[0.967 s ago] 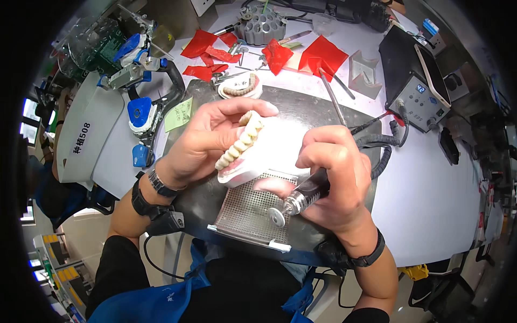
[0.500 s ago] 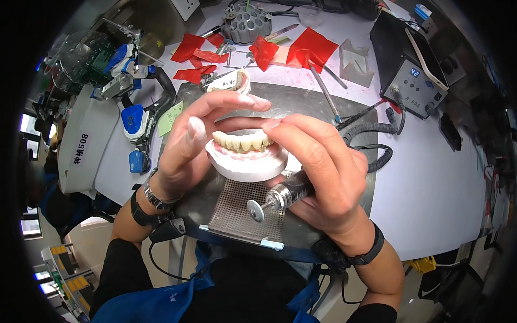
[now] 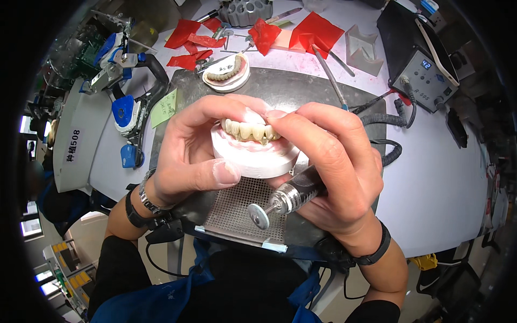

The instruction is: The recorder uses a rotary grinding tool to refine a dental crown and bridge mold.

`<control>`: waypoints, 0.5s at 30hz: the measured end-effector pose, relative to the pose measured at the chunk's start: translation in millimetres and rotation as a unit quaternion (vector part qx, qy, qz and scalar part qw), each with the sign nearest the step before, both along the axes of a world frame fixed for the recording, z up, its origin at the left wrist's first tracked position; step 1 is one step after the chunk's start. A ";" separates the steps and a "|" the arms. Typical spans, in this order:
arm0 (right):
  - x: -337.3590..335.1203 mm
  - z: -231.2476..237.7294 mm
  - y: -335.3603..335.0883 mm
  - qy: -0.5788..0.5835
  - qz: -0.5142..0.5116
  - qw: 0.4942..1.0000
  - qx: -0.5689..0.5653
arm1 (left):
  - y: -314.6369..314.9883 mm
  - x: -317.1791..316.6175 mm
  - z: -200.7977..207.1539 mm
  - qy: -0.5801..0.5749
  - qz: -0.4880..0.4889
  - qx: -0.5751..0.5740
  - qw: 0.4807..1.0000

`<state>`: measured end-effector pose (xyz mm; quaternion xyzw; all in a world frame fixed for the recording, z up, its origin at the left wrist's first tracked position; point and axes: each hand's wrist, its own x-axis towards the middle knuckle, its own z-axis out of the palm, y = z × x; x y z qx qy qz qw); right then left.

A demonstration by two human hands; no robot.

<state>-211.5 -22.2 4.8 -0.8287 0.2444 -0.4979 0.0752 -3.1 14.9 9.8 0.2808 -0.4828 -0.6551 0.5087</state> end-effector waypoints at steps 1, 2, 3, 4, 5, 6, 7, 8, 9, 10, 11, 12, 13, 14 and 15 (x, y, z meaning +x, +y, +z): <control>-0.2 -0.2 -0.1 0.001 0.000 1.000 0.001 | -0.1 0.3 0.2 -0.004 0.000 0.002 1.000; -0.2 -0.5 -0.3 0.001 0.002 1.000 0.003 | -0.2 0.5 -0.1 0.012 0.002 0.016 1.000; -0.1 -0.8 -0.4 0.002 0.003 1.000 0.004 | -1.6 1.6 -0.6 -0.008 0.000 -0.014 1.000; 0.1 -1.1 -0.4 0.002 0.002 1.000 0.006 | -1.7 1.9 -1.4 -0.018 -0.001 -0.029 0.999; 0.4 -1.4 -0.4 0.002 0.001 1.000 0.007 | -1.9 2.4 -2.3 -0.028 -0.001 -0.043 0.999; 0.5 -1.5 -0.4 0.002 0.001 1.000 0.009 | -2.0 2.3 -3.6 -0.029 -0.002 -0.053 0.998; 0.7 -1.8 -0.3 -0.002 0.002 1.000 0.013 | -2.3 2.2 -4.9 -0.029 -0.002 -0.057 0.998; 0.6 -1.8 -0.2 -0.007 0.006 1.000 0.017 | -2.8 2.3 -6.1 -0.029 -0.002 -0.062 0.998; 0.4 -1.9 -0.2 -0.007 0.005 1.000 0.018 | -3.9 2.3 -7.3 -0.032 -0.001 -0.072 0.997; -0.1 -1.8 -0.2 -0.006 0.005 1.000 0.024 | -5.9 3.2 -8.2 -0.029 -0.008 -0.089 0.996; -0.7 -1.8 -0.9 -0.005 0.010 1.000 0.026 | -8.2 4.2 -8.9 -0.034 -0.001 -0.083 0.996; -1.3 -2.0 -1.5 -0.004 0.006 1.000 0.029 | -11.9 6.8 -9.2 -0.087 0.008 -0.140 0.986; -1.7 -2.4 -3.1 0.002 0.010 0.999 0.033 | -14.6 9.4 -8.8 -0.142 0.018 -0.199 0.969; -1.9 -3.2 -5.1 0.002 0.016 0.999 0.037 | -16.8 12.2 -8.2 -0.139 0.017 -0.199 0.970; -2.0 -3.6 -7.2 0.007 0.014 0.999 0.035 | -18.1 15.1 -7.0 -0.191 0.035 -0.219 0.956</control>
